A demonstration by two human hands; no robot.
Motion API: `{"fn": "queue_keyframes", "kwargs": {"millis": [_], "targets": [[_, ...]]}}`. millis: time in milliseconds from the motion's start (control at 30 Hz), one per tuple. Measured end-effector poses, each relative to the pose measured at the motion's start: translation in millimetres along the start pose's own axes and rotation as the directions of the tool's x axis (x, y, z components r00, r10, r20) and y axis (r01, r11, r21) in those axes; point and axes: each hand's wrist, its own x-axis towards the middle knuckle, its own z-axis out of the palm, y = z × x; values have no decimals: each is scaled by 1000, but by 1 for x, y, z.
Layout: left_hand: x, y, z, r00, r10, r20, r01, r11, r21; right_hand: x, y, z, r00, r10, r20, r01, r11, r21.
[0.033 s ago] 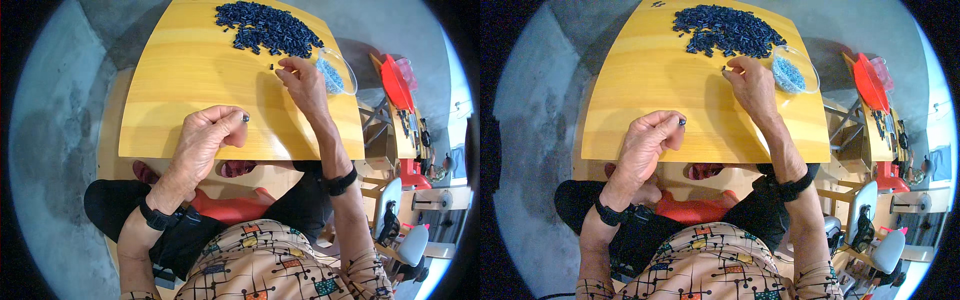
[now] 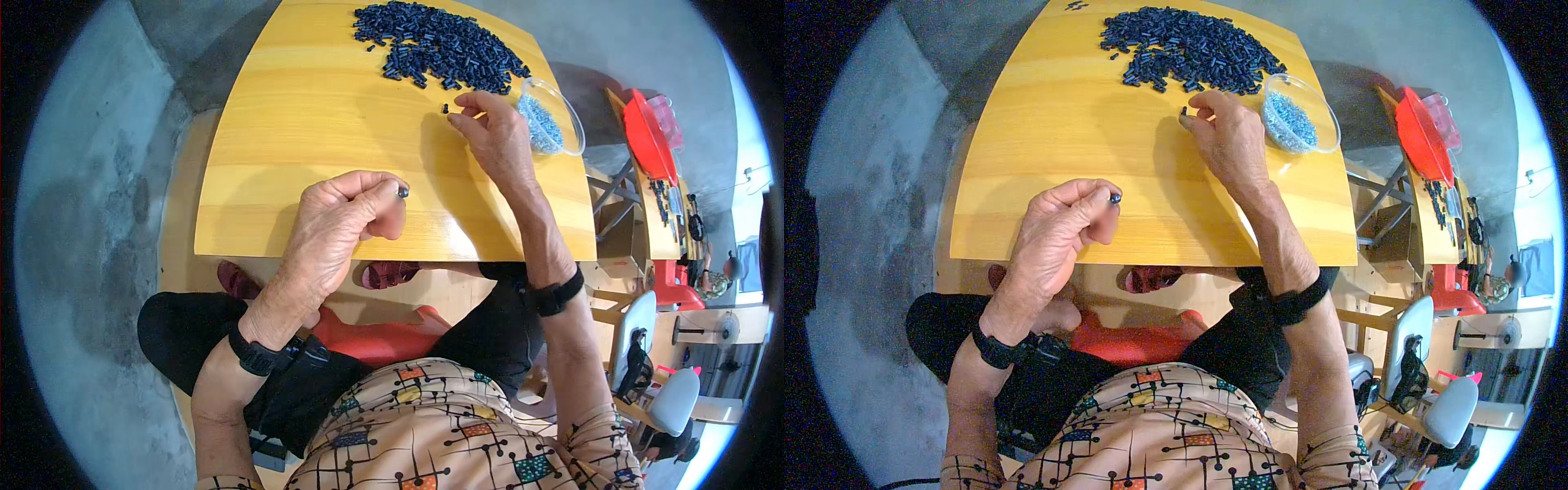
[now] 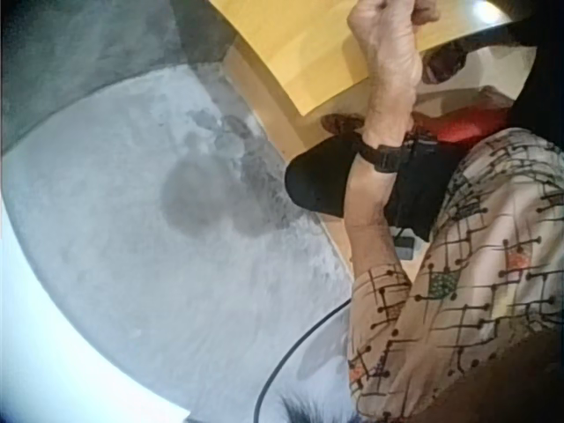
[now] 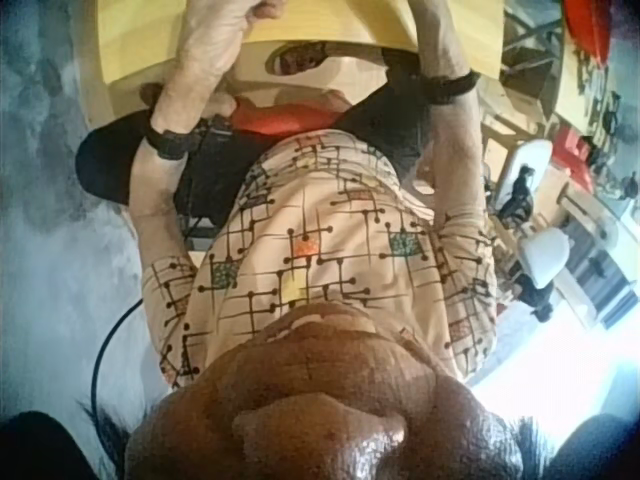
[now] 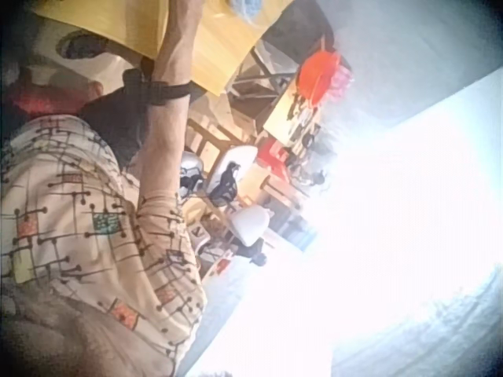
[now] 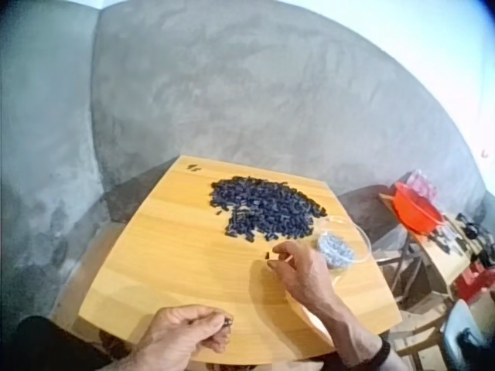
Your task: The recorder is sorting and assembling small blue plastic components on a wooden table.
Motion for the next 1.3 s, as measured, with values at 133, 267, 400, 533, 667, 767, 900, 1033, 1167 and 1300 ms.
{"fn": "queue_keyframes", "kwargs": {"millis": [133, 267, 400, 533, 667, 767, 900, 1033, 1167, 1300], "targets": [[1, 2, -3, 1000, 2, 18, -2, 1000, -17, 10, 6, 13, 997, -74, 9, 75, 994, -79], [2, 1, -4, 1000, -3, 31, 3, 1000, -24, 16, 12, 19, 986, -164, 26, 166, 979, -121], [3, 1, -4, 999, -7, 43, 8, 1000, -20, 17, 17, 24, 986, -165, -35, 159, 977, -142], [3, 0, -5, 1000, -10, 30, 10, 1000, 10, 9, 10, 16, 995, -79, -53, 77, 996, -45], [3, -1, -7, 999, 39, 31, -40, 998, 43, -24, -13, -10, 915, 201, 349, -402, 495, 770], [3, -2, -5, 997, 70, 20, -71, 995, 71, -60, -40, -17, 827, 110, 552, -561, 81, 824], [2, -2, 0, 997, 73, 24, -75, 991, 107, -81, -54, -12, 790, 168, 589, -604, 49, 796], [0, -1, 2, 995, 89, 46, -95, 987, 133, -84, -58, -13, 785, 187, 590, -603, 15, 798], [1, -3, 3, 993, 105, 51, -111, 984, 141, -87, -56, -9, 784, 191, 590, -599, -16, 801], [-1, -2, 2, 993, 108, 51, -115, 980, 160, -88, -59, -7, 775, 206, 597, -608, -14, 794]]}}
